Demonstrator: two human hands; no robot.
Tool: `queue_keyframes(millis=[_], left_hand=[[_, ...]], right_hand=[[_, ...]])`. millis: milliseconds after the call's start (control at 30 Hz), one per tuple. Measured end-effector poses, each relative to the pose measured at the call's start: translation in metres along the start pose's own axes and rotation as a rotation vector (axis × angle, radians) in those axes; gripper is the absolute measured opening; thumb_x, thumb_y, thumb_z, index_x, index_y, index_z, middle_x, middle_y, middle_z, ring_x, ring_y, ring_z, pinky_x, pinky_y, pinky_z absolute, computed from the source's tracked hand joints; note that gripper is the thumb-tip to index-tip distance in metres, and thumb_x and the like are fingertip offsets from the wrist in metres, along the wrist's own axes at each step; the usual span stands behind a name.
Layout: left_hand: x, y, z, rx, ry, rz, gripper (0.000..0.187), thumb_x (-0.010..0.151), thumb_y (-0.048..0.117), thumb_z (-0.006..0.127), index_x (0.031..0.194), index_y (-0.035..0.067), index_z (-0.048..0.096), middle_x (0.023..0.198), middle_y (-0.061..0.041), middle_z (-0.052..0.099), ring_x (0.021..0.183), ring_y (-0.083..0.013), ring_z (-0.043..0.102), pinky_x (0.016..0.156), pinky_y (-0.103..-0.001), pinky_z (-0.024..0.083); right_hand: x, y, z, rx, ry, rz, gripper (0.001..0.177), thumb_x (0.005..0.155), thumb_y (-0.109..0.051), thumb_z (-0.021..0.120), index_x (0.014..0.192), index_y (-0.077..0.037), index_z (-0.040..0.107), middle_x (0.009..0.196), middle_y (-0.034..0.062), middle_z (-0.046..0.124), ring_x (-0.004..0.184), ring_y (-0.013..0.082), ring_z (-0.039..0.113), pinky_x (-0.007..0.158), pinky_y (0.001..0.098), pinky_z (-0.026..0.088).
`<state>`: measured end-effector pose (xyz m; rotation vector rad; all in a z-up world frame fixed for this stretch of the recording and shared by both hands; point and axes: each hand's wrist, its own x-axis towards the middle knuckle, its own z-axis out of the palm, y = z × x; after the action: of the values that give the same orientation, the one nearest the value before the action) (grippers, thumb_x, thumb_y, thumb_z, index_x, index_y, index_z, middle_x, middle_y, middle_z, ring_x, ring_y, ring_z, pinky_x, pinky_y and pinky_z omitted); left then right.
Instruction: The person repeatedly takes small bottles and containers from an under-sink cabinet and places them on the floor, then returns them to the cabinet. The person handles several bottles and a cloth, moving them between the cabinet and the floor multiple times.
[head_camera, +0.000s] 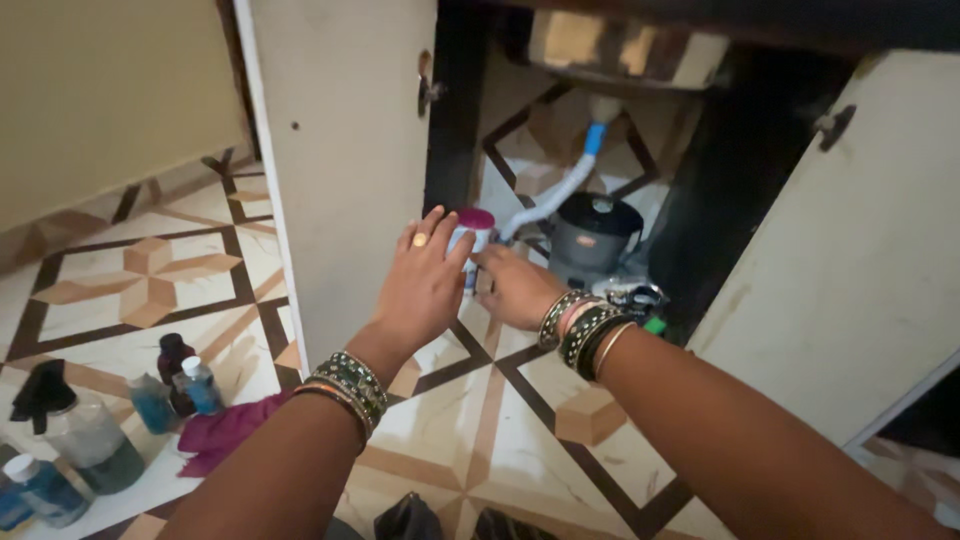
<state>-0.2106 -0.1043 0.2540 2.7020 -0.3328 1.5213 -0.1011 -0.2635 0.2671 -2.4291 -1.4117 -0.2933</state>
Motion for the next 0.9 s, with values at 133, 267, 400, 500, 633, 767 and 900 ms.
queue_keyframes(millis=[133,267,400,500,633,767,900], left_hand=[[-0.002,-0.002,0.027,0.004,-0.131,-0.062,0.053,0.081,0.012,0.070,0.133,0.003,0.058,0.145,-0.025,0.050,0.143,-0.0427,0.037,0.115,-0.061,0.030],[-0.010,-0.011,0.056,-0.003,-0.288,-0.183,0.060,0.080,0.015,0.072,0.137,0.004,0.055,0.149,-0.026,0.044,0.145,-0.0439,0.032,0.114,-0.061,0.028],[-0.023,-0.025,0.090,-0.023,-0.376,-0.226,0.062,0.082,0.018,0.072,0.140,0.005,0.053,0.152,-0.027,0.040,0.147,-0.0446,0.029,0.116,-0.061,0.027],[-0.037,-0.036,0.117,-0.050,-0.437,-0.245,0.062,0.085,0.019,0.070,0.142,0.005,0.052,0.153,-0.027,0.039,0.148,-0.0450,0.028,0.117,-0.061,0.024],[-0.048,-0.043,0.150,-0.079,-0.493,-0.266,0.063,0.086,0.020,0.068,0.144,0.006,0.050,0.156,-0.028,0.037,0.149,-0.0453,0.027,0.119,-0.061,0.022],[-0.048,-0.056,0.182,-0.082,-0.569,-0.172,0.066,0.084,0.019,0.070,0.145,0.006,0.049,0.154,-0.029,0.036,0.148,-0.0460,0.025,0.118,-0.062,0.020],[-0.046,-0.073,0.214,-0.109,-0.592,-0.097,0.069,0.082,0.018,0.071,0.146,0.005,0.048,0.154,-0.029,0.036,0.148,-0.0456,0.025,0.119,-0.062,0.020]], right_hand=[[-0.003,0.034,0.024,-0.022,0.036,0.003,0.059,0.084,-0.024,0.072,0.138,-0.008,0.055,0.147,0.0199,0.051,0.131,0.0366,0.054,0.108,0.0432,0.047],[-0.005,0.063,0.048,-0.094,0.031,0.012,0.059,0.086,-0.026,0.071,0.139,-0.008,0.054,0.145,0.0205,0.052,0.133,0.0371,0.052,0.110,0.0451,0.044],[-0.004,0.083,0.072,-0.047,-0.098,0.179,0.058,0.087,-0.025,0.069,0.141,-0.013,0.054,0.152,0.0154,0.048,0.136,0.0342,0.051,0.112,0.0433,0.044],[-0.001,0.096,0.090,-0.063,-0.112,0.207,0.063,0.088,-0.026,0.070,0.146,-0.013,0.048,0.158,0.0184,0.038,0.142,0.0356,0.042,0.115,0.0444,0.039],[0.005,0.114,0.112,-0.031,-0.141,0.298,0.066,0.088,-0.023,0.072,0.147,-0.011,0.045,0.163,0.0173,0.030,0.147,0.0350,0.034,0.117,0.0443,0.035],[0.018,0.139,0.138,-0.040,-0.104,0.323,0.070,0.085,-0.020,0.074,0.147,-0.009,0.045,0.164,0.0195,0.026,0.149,0.0362,0.030,0.119,0.0431,0.033],[0.039,0.170,0.162,-0.080,-0.062,0.305,0.072,0.085,-0.019,0.074,0.149,-0.006,0.044,0.164,0.0238,0.023,0.148,0.0407,0.029,0.120,0.0439,0.032]])
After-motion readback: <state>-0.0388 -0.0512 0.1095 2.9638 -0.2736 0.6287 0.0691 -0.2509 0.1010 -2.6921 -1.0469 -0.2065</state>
